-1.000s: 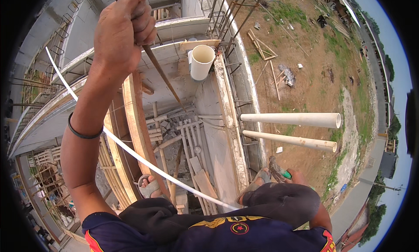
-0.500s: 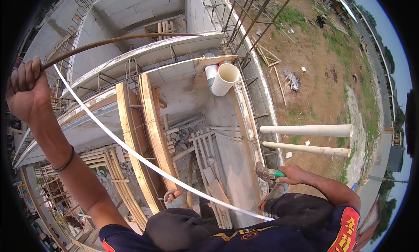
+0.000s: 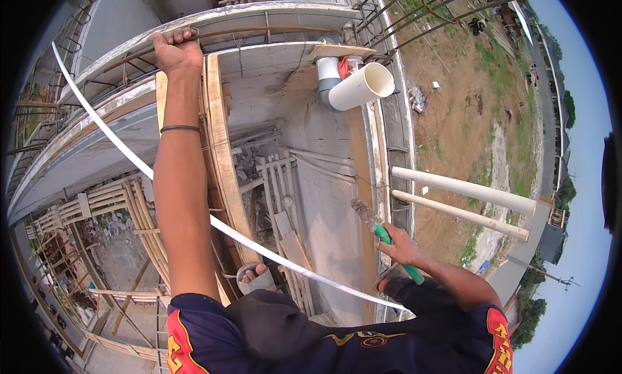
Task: The person secures white PVC pipes to a concrete wall using a hammer and nails. They position the pipes, drive nails into the wall, and adjust the pipe alignment. The person also handles a small cylindrical object and a piece of food during the task.
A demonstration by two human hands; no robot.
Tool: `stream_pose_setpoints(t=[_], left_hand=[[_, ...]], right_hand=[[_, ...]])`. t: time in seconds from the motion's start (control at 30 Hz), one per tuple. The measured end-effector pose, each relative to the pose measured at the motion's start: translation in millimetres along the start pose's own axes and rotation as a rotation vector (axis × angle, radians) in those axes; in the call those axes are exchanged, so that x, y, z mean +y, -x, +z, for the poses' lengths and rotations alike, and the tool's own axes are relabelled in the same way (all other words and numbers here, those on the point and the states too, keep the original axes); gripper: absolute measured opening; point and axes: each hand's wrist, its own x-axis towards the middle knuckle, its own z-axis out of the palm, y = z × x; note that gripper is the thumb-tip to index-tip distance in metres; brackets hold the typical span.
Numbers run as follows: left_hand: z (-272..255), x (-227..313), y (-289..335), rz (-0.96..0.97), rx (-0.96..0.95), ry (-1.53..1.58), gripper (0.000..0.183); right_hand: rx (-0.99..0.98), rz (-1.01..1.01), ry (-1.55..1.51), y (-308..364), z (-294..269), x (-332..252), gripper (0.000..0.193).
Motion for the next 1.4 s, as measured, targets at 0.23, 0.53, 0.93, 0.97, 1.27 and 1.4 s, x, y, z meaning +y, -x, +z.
stream_pose_setpoints(t=[0.23,0.53,0.93,0.97,1.27,1.4], left_hand=[[-87,-49,-26,-0.069,0.136,-0.614,0.021],[-131,-69,16,0.322,-0.305,-1.47,0.053],[-130,-76,52,0.734,-0.785,-2.157,0.064],[-131,-75,52,0.734,-0.792,-2.166,0.064],[-130,-70,40,0.662,-0.85,-2.196,0.055],[-124,-68,44,0.625,-0.872,-2.269,0.056]], right_hand=[[0.141,-0.25,-0.017,-47,21,-23,0.052],[0.179,0.083,0.048,-189,101,1,0.043],[0.193,0.095,-0.06,-367,125,3,0.044],[0.258,0.136,-0.02,-375,128,3,0.043],[0.552,0.232,-0.029,-460,104,39,0.045],[0.706,0.344,-0.111,-490,115,116,0.039]])
